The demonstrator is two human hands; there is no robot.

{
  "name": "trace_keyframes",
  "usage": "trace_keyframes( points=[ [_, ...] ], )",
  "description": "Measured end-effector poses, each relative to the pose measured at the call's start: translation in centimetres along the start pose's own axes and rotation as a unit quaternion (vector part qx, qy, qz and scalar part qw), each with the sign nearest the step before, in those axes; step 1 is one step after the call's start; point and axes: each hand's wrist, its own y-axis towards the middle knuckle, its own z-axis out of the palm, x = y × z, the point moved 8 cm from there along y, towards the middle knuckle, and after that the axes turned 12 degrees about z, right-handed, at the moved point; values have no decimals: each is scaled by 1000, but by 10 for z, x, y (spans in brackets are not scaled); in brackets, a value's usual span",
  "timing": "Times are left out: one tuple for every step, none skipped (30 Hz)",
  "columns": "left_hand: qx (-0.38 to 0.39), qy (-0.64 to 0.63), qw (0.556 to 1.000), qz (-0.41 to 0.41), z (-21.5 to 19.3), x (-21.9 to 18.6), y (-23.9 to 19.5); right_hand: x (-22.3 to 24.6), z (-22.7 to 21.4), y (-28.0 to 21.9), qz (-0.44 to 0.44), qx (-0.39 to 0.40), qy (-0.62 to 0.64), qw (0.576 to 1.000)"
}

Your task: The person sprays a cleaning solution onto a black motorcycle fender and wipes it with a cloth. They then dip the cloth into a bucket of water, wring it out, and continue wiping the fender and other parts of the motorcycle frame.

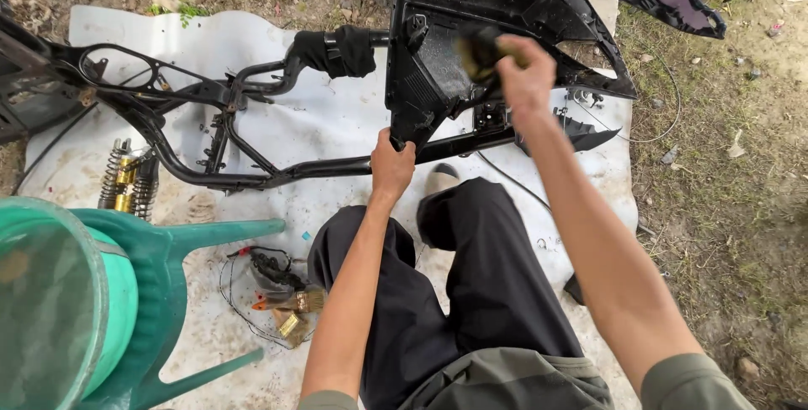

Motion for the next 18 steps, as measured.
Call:
trace_keyframes(
  points=[
    [0,-1,1000,-3,-2,-4,0,18,-13,-4,2,1,-2,1000],
    [12,-19,999,-35,-1,-3,-1,27,-29,-5,57,-13,-29,998],
    [23,-37,997,-63,2,-5,1,39,-47,-6,108,-30,-54,992],
    [23,-37,997,-61,7,-2,2,43,-59,-5,107,-31,-54,992],
    [23,-41,997,-55,11,2,2,55,-71,-8,52,-28,-35,998],
    [22,-45,998,-48,15,5,1,66,-84,-11,-3,-25,-16,1000],
    [22,-43,998,-45,19,4,5,67,-91,-11,-5,-26,-14,1000],
    [24,-55,997,-50,24,4,10,63,-100,-11,18,-37,-16,999],
    [24,-67,996,-56,30,4,10,57,-111,-11,41,-46,-20,998],
    [23,-67,996,-55,34,3,13,53,-117,-11,40,-46,-19,998],
    [24,-73,995,-60,37,4,12,47,-122,-13,49,-37,6,998],
    [24,-79,995,-64,40,4,12,40,-126,-14,57,-28,31,997],
    [26,-75,995,-62,41,3,16,32,-130,-11,58,-30,35,997],
    [31,-68,995,-73,43,4,20,26,-133,-8,49,-29,34,998],
    [35,-61,994,-84,46,5,22,19,-137,-4,40,-26,32,998],
    [36,-58,994,-82,50,4,23,16,-142,-4,40,-28,35,998],
    [36,-57,994,-87,52,5,27,15,-144,0,37,-27,54,997],
    [35,-56,994,-92,54,7,31,12,-145,3,34,-26,72,996]
  ],
)
